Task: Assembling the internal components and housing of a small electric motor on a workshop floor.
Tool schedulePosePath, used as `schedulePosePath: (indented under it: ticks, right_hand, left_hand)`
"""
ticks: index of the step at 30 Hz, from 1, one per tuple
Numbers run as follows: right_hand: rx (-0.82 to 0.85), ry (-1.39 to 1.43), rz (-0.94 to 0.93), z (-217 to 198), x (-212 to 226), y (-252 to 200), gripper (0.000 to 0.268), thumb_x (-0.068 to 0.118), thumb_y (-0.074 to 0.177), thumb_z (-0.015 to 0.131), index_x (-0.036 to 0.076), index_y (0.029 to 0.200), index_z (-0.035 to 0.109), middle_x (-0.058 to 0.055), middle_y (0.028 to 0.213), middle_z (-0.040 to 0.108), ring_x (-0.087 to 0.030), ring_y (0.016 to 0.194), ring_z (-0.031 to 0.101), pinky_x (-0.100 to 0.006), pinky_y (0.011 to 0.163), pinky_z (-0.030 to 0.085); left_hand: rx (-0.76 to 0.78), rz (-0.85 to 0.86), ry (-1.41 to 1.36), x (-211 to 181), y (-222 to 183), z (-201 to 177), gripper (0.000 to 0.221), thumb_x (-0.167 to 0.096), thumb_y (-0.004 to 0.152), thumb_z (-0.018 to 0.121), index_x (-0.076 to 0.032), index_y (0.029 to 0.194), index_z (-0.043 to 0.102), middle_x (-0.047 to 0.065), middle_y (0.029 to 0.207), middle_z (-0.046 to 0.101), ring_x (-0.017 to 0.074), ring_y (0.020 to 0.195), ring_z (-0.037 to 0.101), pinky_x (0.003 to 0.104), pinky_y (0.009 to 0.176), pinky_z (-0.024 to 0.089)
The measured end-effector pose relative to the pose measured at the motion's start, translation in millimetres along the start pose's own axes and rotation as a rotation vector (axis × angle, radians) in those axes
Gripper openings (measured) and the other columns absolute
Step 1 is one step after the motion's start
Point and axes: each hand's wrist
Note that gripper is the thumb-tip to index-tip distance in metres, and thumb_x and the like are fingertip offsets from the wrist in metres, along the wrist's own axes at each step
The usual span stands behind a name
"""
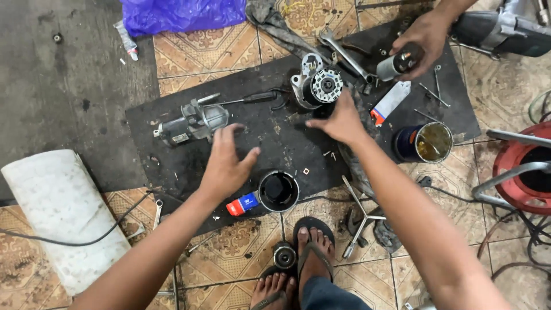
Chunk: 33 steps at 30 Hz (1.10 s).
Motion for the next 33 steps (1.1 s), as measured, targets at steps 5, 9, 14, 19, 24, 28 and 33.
schedulePosePath:
  ticks: [5, 9, 14, 19, 24, 28, 33]
  right_hand:
    - [-0.112, 0.136, 0.069, 41.0, -16.1, 2.6, 0.092, 0.016, 0.055, 0.104, -0.007, 0.132, 0.057, -0.027, 0.122, 0.063, -0.048, 0.121, 0.059, -0.056, 0.107, 0.044]
    - [-0.247, 0.216, 0.161, 46.1, -2.0, 6.0, 0.072, 0.004, 0.053, 0.102, -0.002, 0.116, 0.069, -0.021, 0.109, 0.072, -0.042, 0.111, 0.067, -0.053, 0.096, 0.053]
    - [-0.311, 0.211, 0.212, 43.4, 12.8, 3.7, 0.072, 0.008, 0.049, 0.104, -0.001, 0.111, 0.069, -0.02, 0.104, 0.073, -0.038, 0.108, 0.069, -0.049, 0.091, 0.055]
    - [-0.383, 0.208, 0.133, 36.4, 41.5, -5.2, 0.063, 0.002, 0.051, 0.104, -0.007, 0.103, 0.07, -0.025, 0.099, 0.073, -0.039, 0.103, 0.071, -0.05, 0.089, 0.055]
    - [-0.383, 0.51, 0.067, -15.2, 91.7, -9.2, 0.052, -0.007, 0.054, 0.101, -0.017, 0.095, 0.071, -0.027, 0.098, 0.074, -0.036, 0.113, 0.062, -0.044, 0.107, 0.05]
    - [-0.206, 0.293, 0.032, -69.5, 138.1, -35.0, 0.06, 0.006, 0.058, 0.105, -0.013, 0.104, 0.073, -0.029, 0.1, 0.073, -0.035, 0.107, 0.069, -0.048, 0.094, 0.053]
    - [0.028, 0.437, 0.382, -52.1, 160.3, -113.9, 0.099, 0.024, 0.062, 0.091, -0.003, 0.136, 0.03, -0.022, 0.136, 0.054, -0.032, 0.129, 0.059, -0.042, 0.114, 0.053]
  left_hand:
    - [0.076, 0.007, 0.012, -15.0, 27.3, -7.0, 0.053, -0.021, 0.091, 0.074, -0.003, 0.134, 0.05, 0.021, 0.12, 0.055, 0.0448, 0.117, 0.061, 0.049, 0.099, 0.052]
    - [0.103, -0.027, -0.009, -18.5, 35.0, -7.2, 0.042, -0.026, 0.092, 0.073, -0.008, 0.126, 0.058, 0.018, 0.113, 0.06, 0.0429, 0.104, 0.068, 0.047, 0.088, 0.058]
    - [0.064, -0.022, -0.019, -9.9, 25.7, -10.1, 0.032, -0.025, 0.093, 0.072, -0.01, 0.119, 0.064, 0.016, 0.108, 0.063, 0.0413, 0.1, 0.07, 0.046, 0.082, 0.059]
    - [-0.003, 0.056, -0.023, 7.0, 12.3, -16.6, 0.024, -0.023, 0.093, 0.071, -0.013, 0.115, 0.068, 0.016, 0.104, 0.064, 0.044, 0.099, 0.068, 0.048, 0.08, 0.056]
    - [-0.005, -0.118, -0.176, 18.0, -8.6, -10.6, 0.022, -0.016, 0.095, 0.068, -0.009, 0.115, 0.071, 0.018, 0.102, 0.071, 0.0398, 0.099, 0.072, 0.047, 0.083, 0.058]
    - [-0.024, -0.119, -0.223, 21.1, -33.9, -4.3, 0.022, -0.017, 0.095, 0.068, -0.01, 0.116, 0.072, 0.019, 0.102, 0.073, 0.0392, 0.099, 0.072, 0.046, 0.084, 0.059]
    - [-0.048, -0.104, -0.309, 21.7, -69.3, 26.4, 0.048, 0.001, 0.084, 0.063, -0.005, 0.131, 0.063, 0.027, 0.116, 0.069, 0.0452, 0.111, 0.067, 0.051, 0.096, 0.055]
Point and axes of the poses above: each hand's wrist, its own y-axis towards the middle knuckle, its own z-axis out of the palm, x = y × z
